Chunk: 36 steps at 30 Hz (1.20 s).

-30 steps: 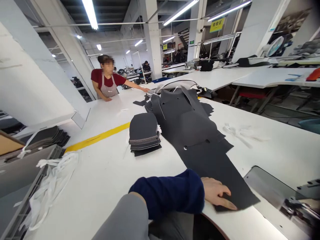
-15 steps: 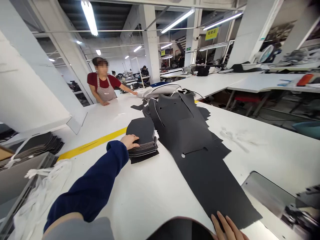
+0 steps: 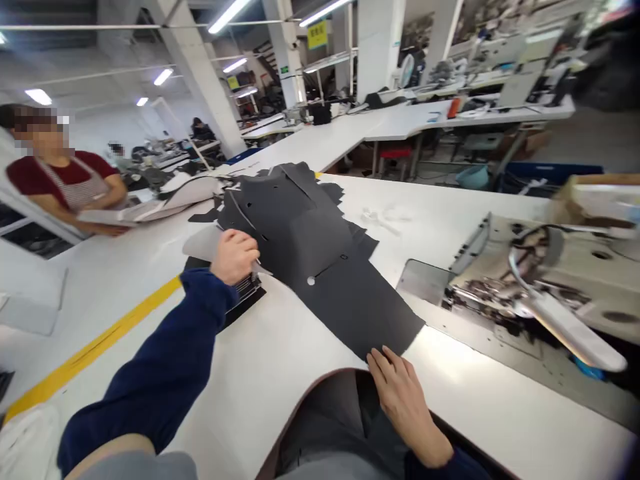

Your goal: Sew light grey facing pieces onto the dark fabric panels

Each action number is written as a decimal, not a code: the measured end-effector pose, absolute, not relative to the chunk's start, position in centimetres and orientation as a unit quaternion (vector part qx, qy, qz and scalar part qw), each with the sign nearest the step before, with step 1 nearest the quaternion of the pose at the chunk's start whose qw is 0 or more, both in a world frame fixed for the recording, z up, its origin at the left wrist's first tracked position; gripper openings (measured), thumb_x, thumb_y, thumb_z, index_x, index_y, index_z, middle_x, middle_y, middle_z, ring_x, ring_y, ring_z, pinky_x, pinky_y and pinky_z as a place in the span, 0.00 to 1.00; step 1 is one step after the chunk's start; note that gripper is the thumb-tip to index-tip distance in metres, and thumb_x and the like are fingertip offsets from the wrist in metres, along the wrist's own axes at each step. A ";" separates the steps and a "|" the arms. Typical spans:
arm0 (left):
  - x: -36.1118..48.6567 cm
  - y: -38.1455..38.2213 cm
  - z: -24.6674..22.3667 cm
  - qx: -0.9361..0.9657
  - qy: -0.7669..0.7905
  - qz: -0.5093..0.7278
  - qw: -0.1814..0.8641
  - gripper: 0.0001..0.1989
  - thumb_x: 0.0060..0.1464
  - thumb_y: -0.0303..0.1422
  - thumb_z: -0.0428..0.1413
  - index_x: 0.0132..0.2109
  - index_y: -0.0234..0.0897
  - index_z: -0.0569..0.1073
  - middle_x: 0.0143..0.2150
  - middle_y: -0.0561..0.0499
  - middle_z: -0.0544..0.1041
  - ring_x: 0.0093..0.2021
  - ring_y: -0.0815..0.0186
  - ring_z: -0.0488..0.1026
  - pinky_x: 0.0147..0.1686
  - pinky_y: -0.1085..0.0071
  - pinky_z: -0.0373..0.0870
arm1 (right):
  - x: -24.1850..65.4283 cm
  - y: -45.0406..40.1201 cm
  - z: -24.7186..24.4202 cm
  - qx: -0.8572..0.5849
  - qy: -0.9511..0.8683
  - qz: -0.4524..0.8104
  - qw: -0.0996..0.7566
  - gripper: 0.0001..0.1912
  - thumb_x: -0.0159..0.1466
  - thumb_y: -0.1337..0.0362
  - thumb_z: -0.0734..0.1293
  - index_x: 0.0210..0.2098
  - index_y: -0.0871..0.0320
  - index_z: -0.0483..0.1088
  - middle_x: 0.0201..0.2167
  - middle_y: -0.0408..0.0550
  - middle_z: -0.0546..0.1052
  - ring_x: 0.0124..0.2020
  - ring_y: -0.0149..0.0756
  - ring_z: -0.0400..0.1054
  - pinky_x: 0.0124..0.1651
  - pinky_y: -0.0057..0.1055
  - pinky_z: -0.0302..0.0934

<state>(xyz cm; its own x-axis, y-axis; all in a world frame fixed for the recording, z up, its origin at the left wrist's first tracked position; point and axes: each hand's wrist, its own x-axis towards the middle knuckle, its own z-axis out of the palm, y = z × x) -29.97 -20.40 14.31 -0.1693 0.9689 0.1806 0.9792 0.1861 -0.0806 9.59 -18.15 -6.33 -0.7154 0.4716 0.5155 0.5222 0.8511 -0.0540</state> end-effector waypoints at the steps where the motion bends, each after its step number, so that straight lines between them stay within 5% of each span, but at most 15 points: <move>1: -26.7 -18.5 13.6 -0.700 -0.708 -0.020 0.090 0.13 0.54 0.29 0.46 0.31 0.46 0.74 0.42 0.57 0.74 0.54 0.62 0.62 0.62 0.58 0.44 | 9.7 -18.4 -6.4 -0.269 -0.926 -0.056 0.258 0.20 0.58 0.77 0.57 0.48 0.64 0.70 0.50 0.54 0.71 0.53 0.51 0.60 0.49 0.44 0.59; 6: -10.2 -12.1 5.2 -0.950 -0.312 -0.017 0.014 0.14 0.54 0.25 0.47 0.30 0.42 0.75 0.53 0.54 0.71 0.60 0.63 0.59 0.65 0.56 0.38 | 10.1 -19.6 -6.7 -0.293 -0.923 -0.066 0.241 0.17 0.60 0.77 0.57 0.46 0.66 0.70 0.50 0.58 0.69 0.56 0.51 0.56 0.50 0.44 0.58; 9: -5.3 -10.9 -0.1 -0.937 -0.344 -0.054 -0.035 0.15 0.58 0.28 0.46 0.47 0.44 0.74 0.64 0.50 0.58 0.64 0.60 0.52 0.63 0.57 0.48 | 11.2 -20.1 -6.7 -0.348 -0.896 -0.024 0.276 0.16 0.61 0.77 0.56 0.42 0.63 0.71 0.46 0.56 0.69 0.55 0.47 0.58 0.48 0.41 0.59; 13: -4.4 -9.7 -2.8 -0.889 -0.451 -0.053 -0.055 0.27 0.60 0.40 0.48 0.65 0.42 0.55 0.68 0.44 0.49 0.65 0.55 0.50 0.61 0.56 0.53 | 13.0 -20.2 -6.4 -0.402 -0.845 -0.013 0.353 0.15 0.61 0.76 0.56 0.39 0.60 0.71 0.55 0.59 0.62 0.60 0.51 0.51 0.53 0.48 0.57; 19: -3.3 -7.4 -1.6 -0.868 -0.495 0.006 -0.033 0.27 0.54 0.42 0.52 0.61 0.46 0.60 0.63 0.46 0.58 0.56 0.52 0.59 0.52 0.53 0.58 | 13.4 -19.6 -6.4 -0.333 -0.894 -0.024 0.298 0.13 0.63 0.75 0.56 0.40 0.62 0.71 0.51 0.55 0.68 0.56 0.45 0.57 0.57 0.45 0.58; 27: -0.8 -2.9 -1.3 -0.883 -0.465 0.019 -0.056 0.06 0.59 0.35 0.51 0.42 0.39 0.69 0.46 0.49 0.71 0.49 0.60 0.63 0.54 0.58 0.51 | 13.6 -19.6 -6.4 -0.322 -0.899 -0.027 0.294 0.16 0.66 0.74 0.54 0.43 0.64 0.72 0.49 0.53 0.70 0.56 0.43 0.58 0.56 0.41 0.61; 36: -0.3 -1.5 -1.1 -0.867 -0.475 0.051 -0.140 0.10 0.56 0.40 0.55 0.37 0.39 0.73 0.41 0.52 0.73 0.45 0.62 0.66 0.49 0.63 0.54 | 13.5 -19.1 -5.6 -0.320 -0.904 0.006 0.284 0.14 0.67 0.73 0.54 0.39 0.63 0.72 0.41 0.51 0.72 0.44 0.39 0.62 0.45 0.35 0.63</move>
